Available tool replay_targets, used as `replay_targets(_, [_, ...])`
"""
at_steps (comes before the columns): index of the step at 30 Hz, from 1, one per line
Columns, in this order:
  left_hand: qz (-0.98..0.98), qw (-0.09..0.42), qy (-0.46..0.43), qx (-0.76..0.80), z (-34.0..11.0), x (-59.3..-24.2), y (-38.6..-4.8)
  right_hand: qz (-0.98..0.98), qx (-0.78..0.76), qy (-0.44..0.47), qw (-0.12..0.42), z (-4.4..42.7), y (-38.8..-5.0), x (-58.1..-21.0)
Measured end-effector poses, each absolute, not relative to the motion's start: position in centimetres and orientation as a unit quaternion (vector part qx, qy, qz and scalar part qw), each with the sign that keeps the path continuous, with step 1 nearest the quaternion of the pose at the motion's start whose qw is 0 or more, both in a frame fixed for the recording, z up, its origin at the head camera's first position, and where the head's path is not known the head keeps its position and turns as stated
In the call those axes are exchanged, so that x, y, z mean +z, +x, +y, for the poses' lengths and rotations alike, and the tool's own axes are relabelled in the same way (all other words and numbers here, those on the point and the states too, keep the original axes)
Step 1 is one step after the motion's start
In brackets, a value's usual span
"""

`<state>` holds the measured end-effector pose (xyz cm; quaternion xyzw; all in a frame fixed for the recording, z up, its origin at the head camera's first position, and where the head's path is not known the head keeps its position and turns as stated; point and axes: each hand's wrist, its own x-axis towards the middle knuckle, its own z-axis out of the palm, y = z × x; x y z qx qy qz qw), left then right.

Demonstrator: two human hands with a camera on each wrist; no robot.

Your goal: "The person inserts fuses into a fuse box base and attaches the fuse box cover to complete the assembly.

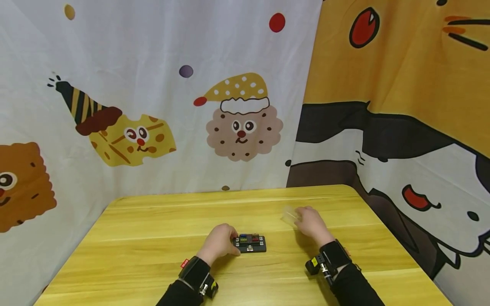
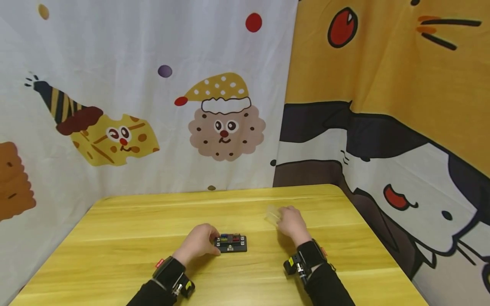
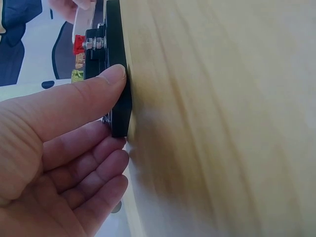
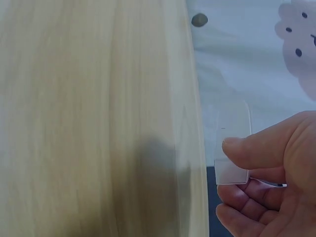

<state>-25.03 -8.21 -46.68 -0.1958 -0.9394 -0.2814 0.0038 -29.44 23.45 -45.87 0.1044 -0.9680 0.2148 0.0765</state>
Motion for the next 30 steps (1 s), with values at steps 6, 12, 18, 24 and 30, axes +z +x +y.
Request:
replay_targets(6, [-0.940,0.005,-0.197,-0.278,-8.2,-46.7,-25.1,-0.964,0.217,0.131,0.083,22.4,-29.1,-45.7])
replay_targets(12, [-0.940,0.005,-0.197,-0.279,-8.2,-46.6,-25.0,-0.959,0.226,0.150,0.078,21.3,-28.8,-45.5])
replay_targets(18, [-0.940,0.009,-0.199,-0.279,-8.2,-46.6,-25.1,-0.955,0.240,0.159,0.072,20.1,-28.6,-45.3])
replay_targets(24, [-0.939,0.005,-0.192,-0.283,-8.2,-46.7,-25.1,-0.951,0.245,0.173,0.071,19.2,-28.2,-45.0])
replay_targets(30, [-0.938,0.008,-0.193,-0.287,-8.2,-46.9,-25.1,-0.942,0.259,0.202,0.064,18.2,-27.9,-44.8])
